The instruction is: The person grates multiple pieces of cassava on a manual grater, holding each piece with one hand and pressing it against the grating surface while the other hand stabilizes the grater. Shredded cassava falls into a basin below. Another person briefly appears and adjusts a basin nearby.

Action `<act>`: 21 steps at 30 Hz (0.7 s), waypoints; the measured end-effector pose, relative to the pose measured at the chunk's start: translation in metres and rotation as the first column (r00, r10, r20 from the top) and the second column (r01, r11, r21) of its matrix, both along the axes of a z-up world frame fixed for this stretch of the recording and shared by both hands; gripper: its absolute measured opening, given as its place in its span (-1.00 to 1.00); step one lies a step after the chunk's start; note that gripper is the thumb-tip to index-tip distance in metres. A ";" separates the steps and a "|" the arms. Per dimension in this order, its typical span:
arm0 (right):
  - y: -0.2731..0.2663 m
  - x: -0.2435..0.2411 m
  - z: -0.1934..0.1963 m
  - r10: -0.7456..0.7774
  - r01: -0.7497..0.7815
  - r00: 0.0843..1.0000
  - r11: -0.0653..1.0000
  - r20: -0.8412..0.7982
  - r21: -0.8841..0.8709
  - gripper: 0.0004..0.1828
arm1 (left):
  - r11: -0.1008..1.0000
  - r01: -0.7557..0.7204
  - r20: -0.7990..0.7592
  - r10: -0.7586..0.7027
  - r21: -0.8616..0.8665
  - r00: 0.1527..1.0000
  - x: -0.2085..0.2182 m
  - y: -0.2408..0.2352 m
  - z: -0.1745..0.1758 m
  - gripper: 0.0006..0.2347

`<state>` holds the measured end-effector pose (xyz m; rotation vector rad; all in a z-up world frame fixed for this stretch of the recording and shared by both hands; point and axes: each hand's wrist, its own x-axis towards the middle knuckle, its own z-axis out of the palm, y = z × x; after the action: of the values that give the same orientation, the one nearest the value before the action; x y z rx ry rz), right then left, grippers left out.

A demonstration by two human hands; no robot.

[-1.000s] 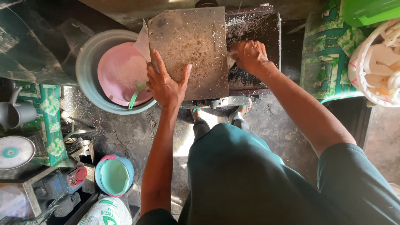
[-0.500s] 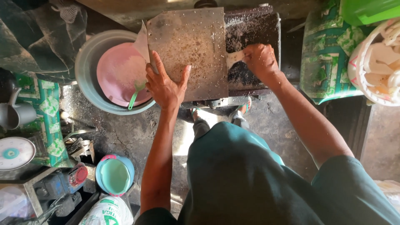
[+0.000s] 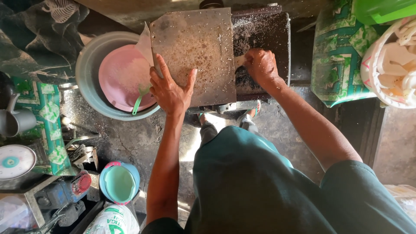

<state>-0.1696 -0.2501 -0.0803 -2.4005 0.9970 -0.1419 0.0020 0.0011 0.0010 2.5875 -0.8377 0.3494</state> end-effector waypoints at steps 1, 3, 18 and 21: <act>0.000 0.001 -0.003 0.002 -0.002 1.000 1.000 -0.003 -0.002 -0.97 | 1.000 0.001 -0.008 -0.001 0.007 1.000 0.000 0.000 0.001 -0.10; -0.001 0.002 -0.008 0.003 -0.003 1.000 1.000 -0.005 -0.003 -0.99 | 1.000 0.003 -0.015 -0.003 0.016 1.000 0.000 0.000 0.002 -0.09; 0.015 0.008 0.004 0.044 -0.046 0.999 0.991 0.020 0.128 -0.87 | 1.000 0.020 -0.052 -0.021 -0.006 0.998 0.000 0.001 -0.001 -0.10; 0.017 0.007 0.005 0.057 -0.057 0.998 0.991 0.001 0.117 -0.88 | 0.999 0.032 -0.051 -0.032 0.008 0.998 0.001 0.004 -0.004 -0.09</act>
<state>-0.1629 -0.2335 -0.0754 -2.3195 0.9114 -0.0580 0.0030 0.0055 -0.0027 2.5764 -0.8633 0.2705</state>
